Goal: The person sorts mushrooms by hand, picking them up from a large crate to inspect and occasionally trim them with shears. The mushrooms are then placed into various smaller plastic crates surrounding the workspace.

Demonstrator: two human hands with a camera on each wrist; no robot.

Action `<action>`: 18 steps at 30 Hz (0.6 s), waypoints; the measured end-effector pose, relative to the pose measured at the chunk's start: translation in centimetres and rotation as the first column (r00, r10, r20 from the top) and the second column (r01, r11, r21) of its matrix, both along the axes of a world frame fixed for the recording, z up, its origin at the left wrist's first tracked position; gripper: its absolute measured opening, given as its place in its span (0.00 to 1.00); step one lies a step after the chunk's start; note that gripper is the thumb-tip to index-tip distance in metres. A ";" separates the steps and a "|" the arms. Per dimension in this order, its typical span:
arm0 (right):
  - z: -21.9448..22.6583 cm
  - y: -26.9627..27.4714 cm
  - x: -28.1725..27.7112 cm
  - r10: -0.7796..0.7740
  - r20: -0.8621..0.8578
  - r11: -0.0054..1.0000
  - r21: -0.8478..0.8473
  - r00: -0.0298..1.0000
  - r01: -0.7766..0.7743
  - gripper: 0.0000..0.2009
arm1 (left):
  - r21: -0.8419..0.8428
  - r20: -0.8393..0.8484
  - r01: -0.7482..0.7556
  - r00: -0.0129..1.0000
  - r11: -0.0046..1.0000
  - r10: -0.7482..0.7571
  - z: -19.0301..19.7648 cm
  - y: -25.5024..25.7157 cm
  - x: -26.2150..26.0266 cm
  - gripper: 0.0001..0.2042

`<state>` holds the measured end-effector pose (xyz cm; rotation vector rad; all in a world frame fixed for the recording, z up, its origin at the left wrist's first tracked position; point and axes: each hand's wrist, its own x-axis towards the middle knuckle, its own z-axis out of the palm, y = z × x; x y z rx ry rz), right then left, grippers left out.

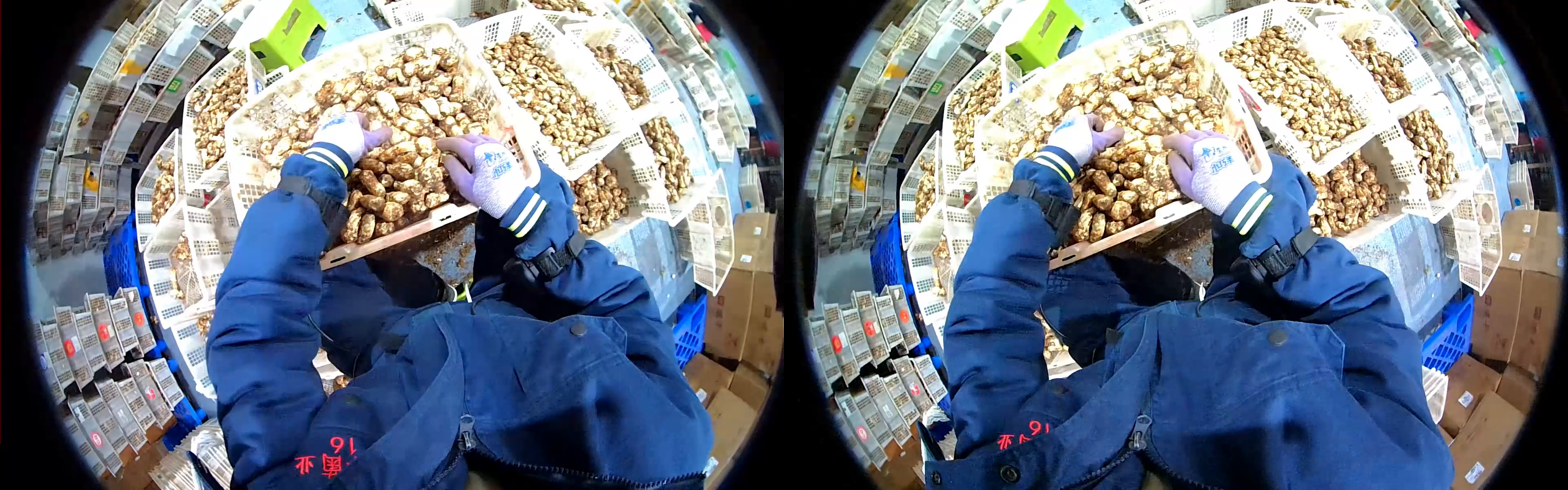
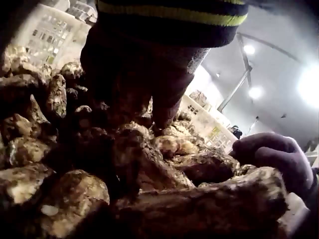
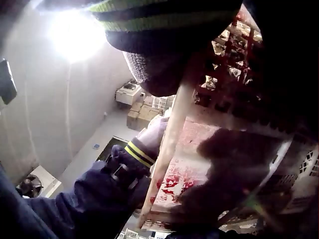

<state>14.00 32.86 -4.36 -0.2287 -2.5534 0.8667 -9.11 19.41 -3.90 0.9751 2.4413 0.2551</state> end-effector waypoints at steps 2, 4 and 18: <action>-0.3 0.1 0.0 -0.006 0.010 1.000 0.002 1.000 0.006 0.10 | -0.008 -0.218 0.056 0.974 0.998 -0.056 -1.0 1.1 0.1 0.30; 0.1 0.0 0.0 0.007 -0.018 1.000 -0.002 1.000 -0.007 0.10 | 0.025 0.010 -0.001 1.000 1.000 0.001 -0.6 0.6 -0.5 0.28; 0.0 0.0 0.1 0.000 0.016 1.000 0.008 1.000 0.000 0.10 | 0.340 0.933 -0.747 0.345 0.572 -0.103 2.2 -6.9 0.1 0.18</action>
